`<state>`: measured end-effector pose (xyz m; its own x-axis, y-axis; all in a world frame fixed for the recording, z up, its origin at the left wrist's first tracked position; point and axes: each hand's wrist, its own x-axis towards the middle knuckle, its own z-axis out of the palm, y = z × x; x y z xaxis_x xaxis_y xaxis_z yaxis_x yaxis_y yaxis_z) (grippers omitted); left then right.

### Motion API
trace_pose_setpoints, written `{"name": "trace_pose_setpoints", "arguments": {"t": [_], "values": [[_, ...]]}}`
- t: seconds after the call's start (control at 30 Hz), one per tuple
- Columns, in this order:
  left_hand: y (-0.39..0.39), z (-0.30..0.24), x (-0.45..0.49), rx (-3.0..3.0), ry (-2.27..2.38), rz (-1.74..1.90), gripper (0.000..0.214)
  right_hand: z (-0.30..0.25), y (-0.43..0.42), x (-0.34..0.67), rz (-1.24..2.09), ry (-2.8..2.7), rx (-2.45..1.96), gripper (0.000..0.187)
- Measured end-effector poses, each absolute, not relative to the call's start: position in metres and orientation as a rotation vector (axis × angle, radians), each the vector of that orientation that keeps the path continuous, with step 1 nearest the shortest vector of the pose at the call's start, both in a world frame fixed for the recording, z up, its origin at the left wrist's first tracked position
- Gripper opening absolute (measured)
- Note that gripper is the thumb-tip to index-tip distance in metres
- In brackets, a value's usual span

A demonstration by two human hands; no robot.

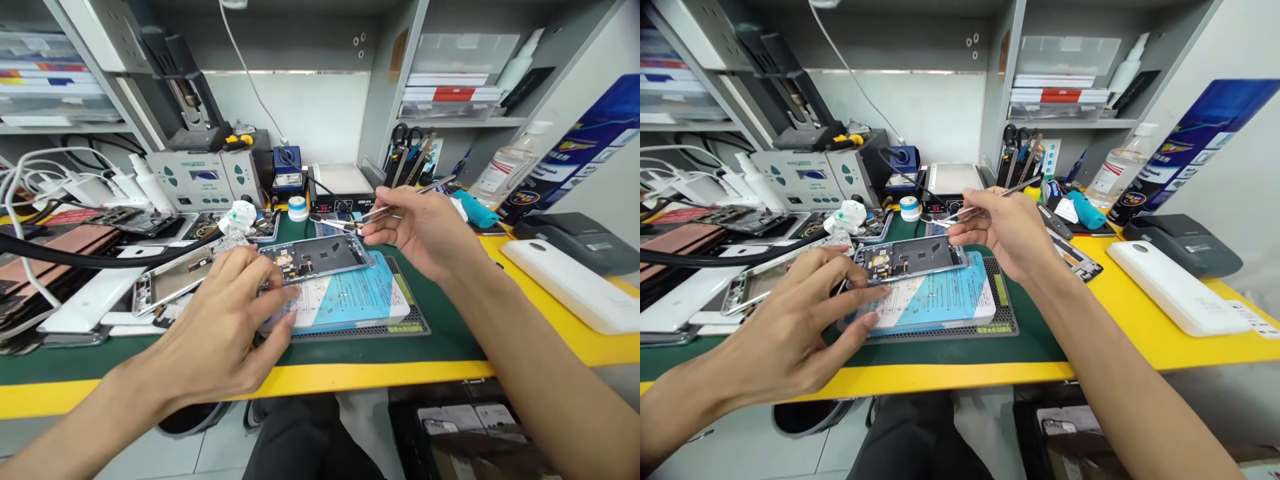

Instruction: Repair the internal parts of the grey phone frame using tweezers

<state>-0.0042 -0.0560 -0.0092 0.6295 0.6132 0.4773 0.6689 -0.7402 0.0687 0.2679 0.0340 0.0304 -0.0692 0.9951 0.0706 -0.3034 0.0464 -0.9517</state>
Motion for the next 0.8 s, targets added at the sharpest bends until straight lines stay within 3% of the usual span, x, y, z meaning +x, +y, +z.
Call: {"name": "trace_pose_setpoints", "arguments": {"t": [0.2, 0.47, 0.8], "values": [[-0.055, -0.001, -0.008, -2.713, -1.079, -0.744, 0.025, 0.027, 0.039, 0.270, 1.332, -1.090, -0.909, 0.029], [-0.047, 0.003, -0.014, -2.721, -1.145, -0.666, 0.029, 0.032, 0.038, 0.269, 1.326, -1.130, -1.027, 0.046], [-0.046, 0.003, -0.008, -2.756, -1.157, -0.580, 0.035, 0.029, 0.040, 0.270, 1.352, -1.121, -0.989, 0.042]]}}
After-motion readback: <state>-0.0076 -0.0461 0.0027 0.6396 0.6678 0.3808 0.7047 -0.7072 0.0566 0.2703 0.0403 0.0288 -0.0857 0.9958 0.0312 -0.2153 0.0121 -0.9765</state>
